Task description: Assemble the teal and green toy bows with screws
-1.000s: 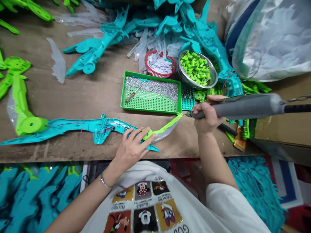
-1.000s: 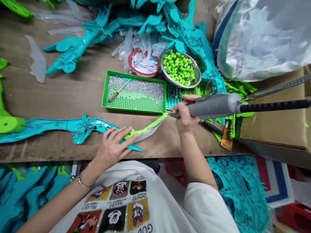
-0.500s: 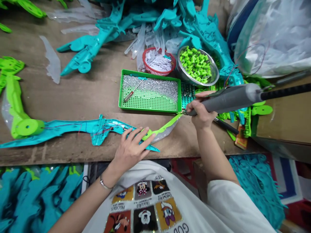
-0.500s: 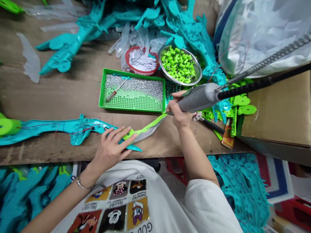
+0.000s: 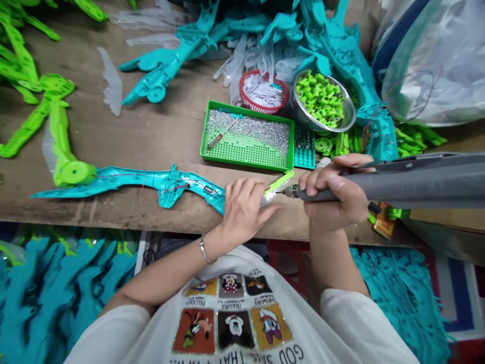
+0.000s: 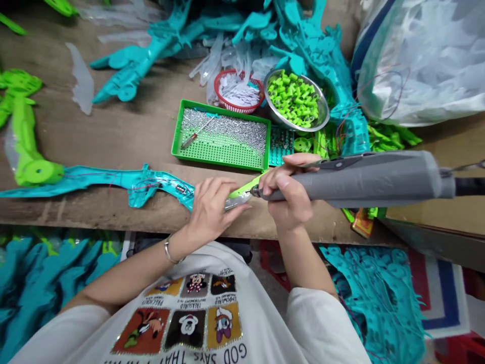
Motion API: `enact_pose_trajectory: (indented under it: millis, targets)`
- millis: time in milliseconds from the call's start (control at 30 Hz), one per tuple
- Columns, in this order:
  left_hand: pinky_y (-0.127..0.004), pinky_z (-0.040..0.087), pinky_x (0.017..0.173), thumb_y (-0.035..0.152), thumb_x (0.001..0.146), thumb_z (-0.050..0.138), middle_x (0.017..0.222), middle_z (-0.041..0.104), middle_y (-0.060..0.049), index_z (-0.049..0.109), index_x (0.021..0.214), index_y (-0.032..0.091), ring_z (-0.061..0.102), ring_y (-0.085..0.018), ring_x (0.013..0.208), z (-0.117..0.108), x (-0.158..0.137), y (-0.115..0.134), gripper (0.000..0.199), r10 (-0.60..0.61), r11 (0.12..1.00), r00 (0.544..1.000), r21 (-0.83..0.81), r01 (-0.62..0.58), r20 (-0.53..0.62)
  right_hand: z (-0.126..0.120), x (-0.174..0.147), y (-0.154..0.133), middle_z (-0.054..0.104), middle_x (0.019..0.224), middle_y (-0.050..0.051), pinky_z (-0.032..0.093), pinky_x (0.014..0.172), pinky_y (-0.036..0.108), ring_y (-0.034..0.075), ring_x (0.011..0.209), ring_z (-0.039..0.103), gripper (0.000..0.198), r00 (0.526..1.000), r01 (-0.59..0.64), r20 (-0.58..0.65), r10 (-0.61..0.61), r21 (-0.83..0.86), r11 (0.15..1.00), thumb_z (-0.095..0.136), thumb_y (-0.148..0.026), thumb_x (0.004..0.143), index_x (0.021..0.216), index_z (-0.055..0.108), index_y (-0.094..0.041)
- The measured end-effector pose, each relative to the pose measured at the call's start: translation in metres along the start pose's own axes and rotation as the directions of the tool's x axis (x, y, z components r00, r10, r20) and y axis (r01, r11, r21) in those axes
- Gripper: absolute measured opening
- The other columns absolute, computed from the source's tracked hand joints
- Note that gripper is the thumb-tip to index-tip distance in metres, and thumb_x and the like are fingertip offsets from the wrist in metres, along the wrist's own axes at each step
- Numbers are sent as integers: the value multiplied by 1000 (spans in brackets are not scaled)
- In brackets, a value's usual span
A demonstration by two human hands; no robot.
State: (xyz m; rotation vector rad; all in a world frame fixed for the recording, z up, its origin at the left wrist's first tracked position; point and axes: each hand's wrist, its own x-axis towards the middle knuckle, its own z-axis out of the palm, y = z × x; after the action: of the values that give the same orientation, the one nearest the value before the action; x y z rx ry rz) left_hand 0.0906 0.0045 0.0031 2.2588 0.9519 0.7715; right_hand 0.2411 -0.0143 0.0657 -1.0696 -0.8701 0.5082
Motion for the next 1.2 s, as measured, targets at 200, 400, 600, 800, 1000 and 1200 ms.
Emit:
enact_pose_trajectory:
  millis: [200,400,600,800,1000,1200]
  targets:
    - [-39,34,88,47,93,67,97,71,-1,69,93,23,61,-22,99,3,9,5,24,-159,986,984,-38,162,74,4,-6,-2,47,50,-8,40,38,30,12,34,40,17,997,25,78,-28,36,999,72,-36,75,87,61,-29]
    - [-39,32,89,36,95,68,101,73,2,70,89,25,62,-19,98,5,8,2,13,-150,981,986,-109,158,76,1,-7,3,48,52,-7,38,39,31,13,35,41,16,992,47,116,-55,71,996,72,-34,78,90,64,-29]
    - [-42,30,97,32,96,67,106,75,3,73,95,29,62,-19,102,6,8,-2,7,-103,992,994,-65,106,44,2,-6,-1,49,52,-7,38,39,31,13,35,39,13,991,68,112,-73,51,996,71,-32,79,91,66,-30]
    - [-43,31,97,35,95,68,104,76,3,77,97,32,63,-19,100,6,8,-8,10,-78,994,997,-76,78,14,4,-6,0,48,50,-7,38,38,32,14,35,39,12,994,100,54,-100,9,995,71,-32,77,89,67,-32]
    - [-42,31,97,38,96,66,103,77,3,78,101,34,64,-17,98,7,9,-11,13,-56,996,998,-74,56,14,5,-6,6,47,50,-8,38,38,32,14,34,38,15,993,115,40,-114,-15,993,72,-40,79,88,64,-32]
    - [-41,30,97,37,95,67,104,78,4,77,101,34,63,-17,97,8,10,-10,13,-53,996,998,-69,56,32,5,-6,6,46,50,-8,37,38,32,13,34,37,14,990,125,69,-125,-5,992,71,-39,80,90,63,-32]
